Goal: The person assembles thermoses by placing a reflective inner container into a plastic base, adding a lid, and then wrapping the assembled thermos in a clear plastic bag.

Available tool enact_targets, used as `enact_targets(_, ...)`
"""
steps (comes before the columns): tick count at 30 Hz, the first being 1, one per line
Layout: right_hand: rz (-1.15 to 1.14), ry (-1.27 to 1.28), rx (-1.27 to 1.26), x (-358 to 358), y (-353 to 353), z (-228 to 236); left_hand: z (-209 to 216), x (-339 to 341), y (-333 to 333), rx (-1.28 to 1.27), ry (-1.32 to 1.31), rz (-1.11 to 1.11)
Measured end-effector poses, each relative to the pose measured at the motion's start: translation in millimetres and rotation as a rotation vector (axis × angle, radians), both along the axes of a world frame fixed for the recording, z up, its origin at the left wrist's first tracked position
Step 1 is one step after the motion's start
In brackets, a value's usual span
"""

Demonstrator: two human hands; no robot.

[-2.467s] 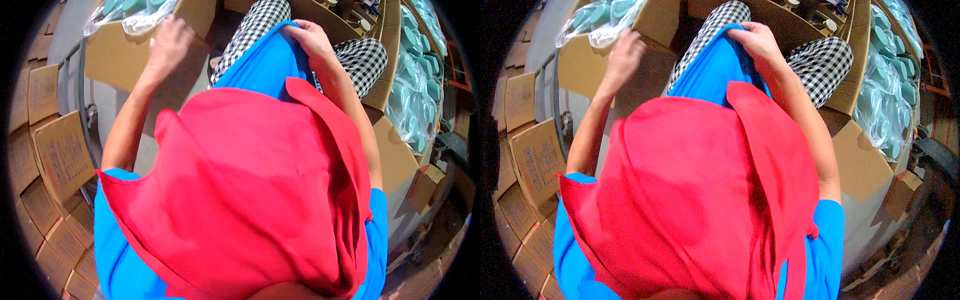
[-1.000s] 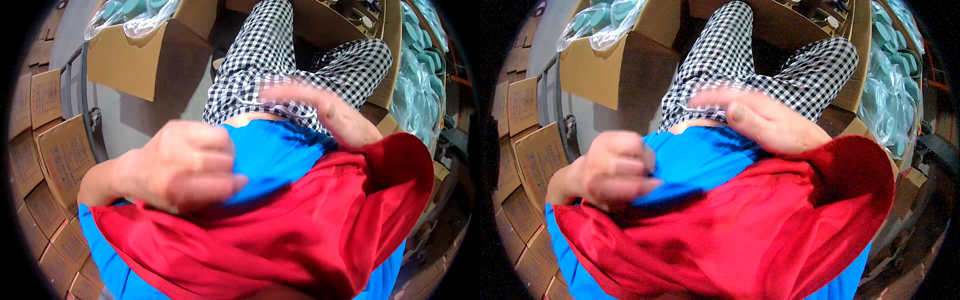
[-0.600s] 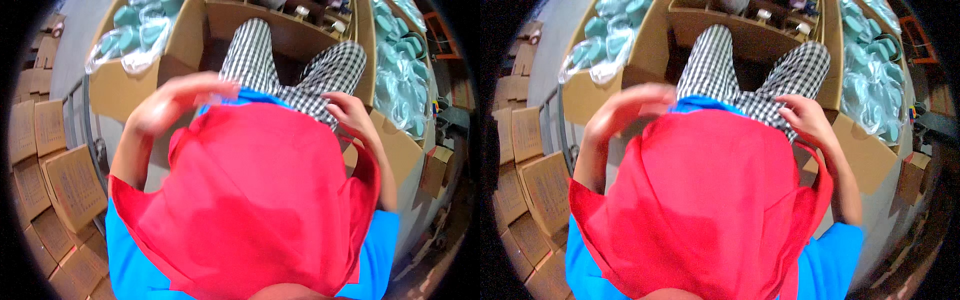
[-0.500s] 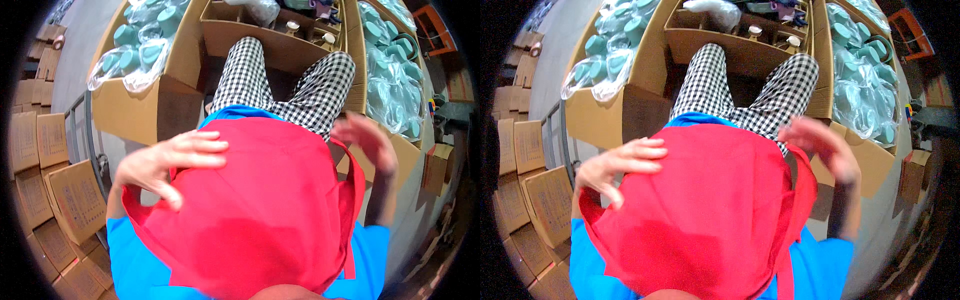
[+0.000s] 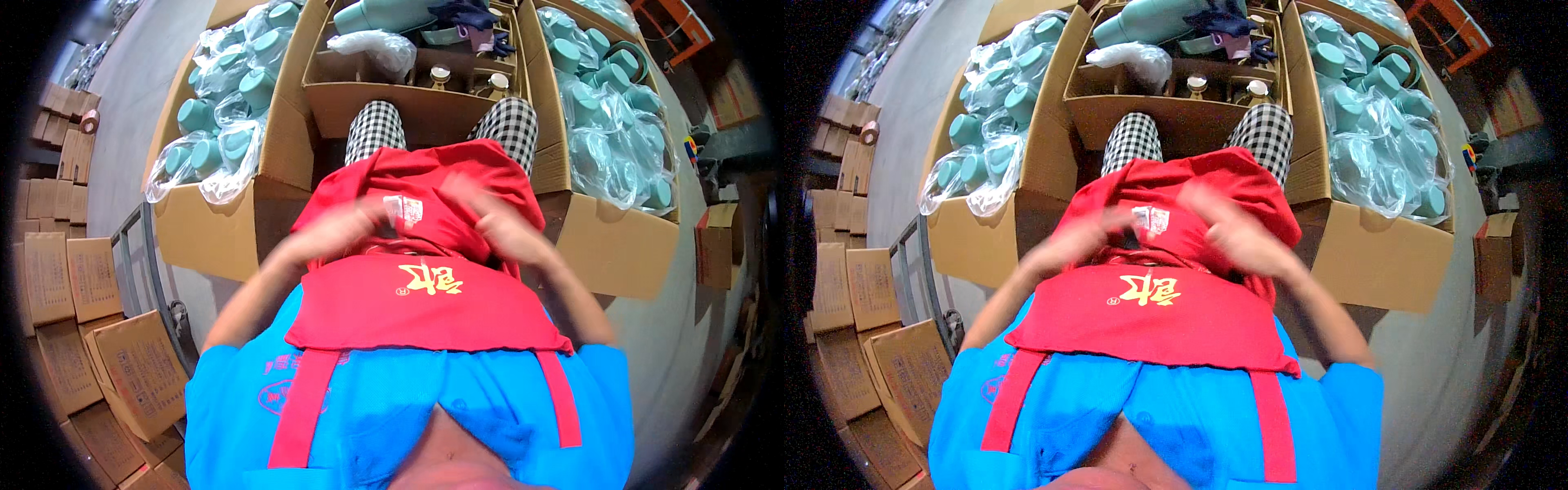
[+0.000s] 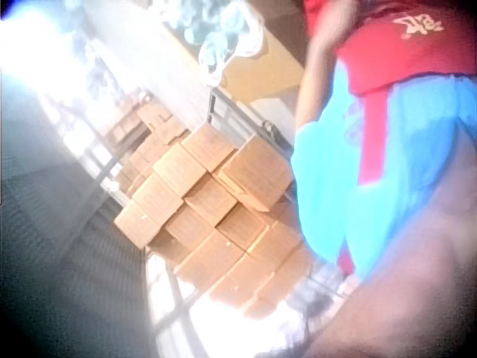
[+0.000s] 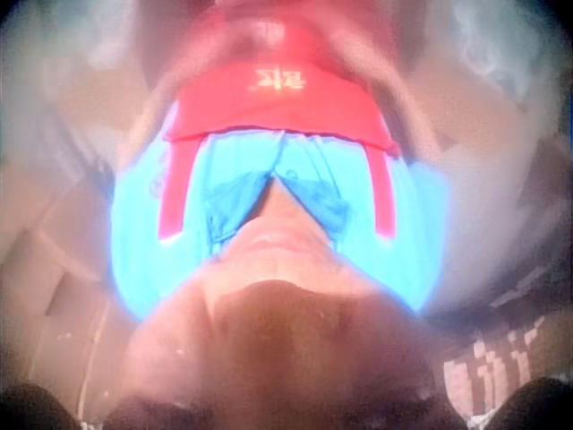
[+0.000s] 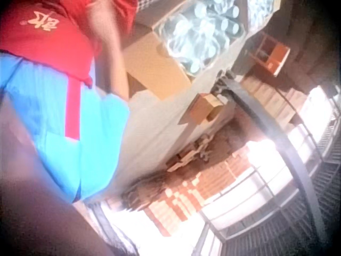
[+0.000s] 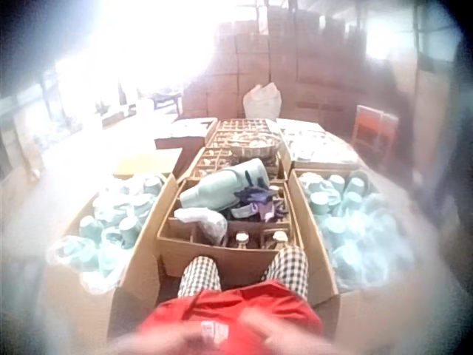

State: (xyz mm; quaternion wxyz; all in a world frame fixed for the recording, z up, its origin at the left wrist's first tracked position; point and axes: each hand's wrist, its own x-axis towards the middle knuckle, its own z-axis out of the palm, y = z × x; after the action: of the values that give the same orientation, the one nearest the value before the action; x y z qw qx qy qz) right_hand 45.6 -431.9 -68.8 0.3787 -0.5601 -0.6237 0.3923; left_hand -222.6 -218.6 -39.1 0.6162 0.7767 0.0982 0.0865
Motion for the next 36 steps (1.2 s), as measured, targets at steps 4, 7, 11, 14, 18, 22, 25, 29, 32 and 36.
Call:
enact_targets(4,0.167,0.198,-0.164,-17.4,-25.3,-95.8,7.1,21.5,-51.1,0.038,0.084,-0.495)
enact_targets(7,0.178,0.396,-0.338,-4.3,-63.1,-12.3,-5.3,25.7,-28.5,-0.054,0.175,-0.653)
enact_targets(11,-0.287,0.173,-0.205,64.9,21.8,12.4,-11.8,31.4,64.1,0.092,0.199,-0.07)
enact_targets(14,-0.893,0.034,0.16,168.7,139.2,-35.3,-27.4,75.0,185.6,0.193,-0.051,0.526)
enact_targets(18,-1.046,-0.692,0.141,250.4,284.9,-81.7,-64.5,174.3,317.0,0.083,-0.026,0.708)
enact_targets(22,-0.769,-0.526,-0.134,394.7,289.2,-104.1,-129.0,239.7,417.2,0.209,-0.011,1.027)
enact_targets(25,-0.645,-0.634,-0.22,446.4,254.7,-71.6,-161.8,250.1,461.1,-0.233,0.092,0.865)
enact_targets(29,-0.695,0.134,0.124,400.5,302.0,22.7,-171.4,264.7,462.2,-0.526,0.108,0.839)
enact_targets(32,-0.888,0.239,0.033,399.6,383.8,-33.4,-134.7,276.0,449.8,-0.473,0.158,0.854)
enact_targets(36,-0.903,0.099,0.127,392.9,398.5,-38.2,-80.4,258.1,424.1,-0.007,0.142,0.807)
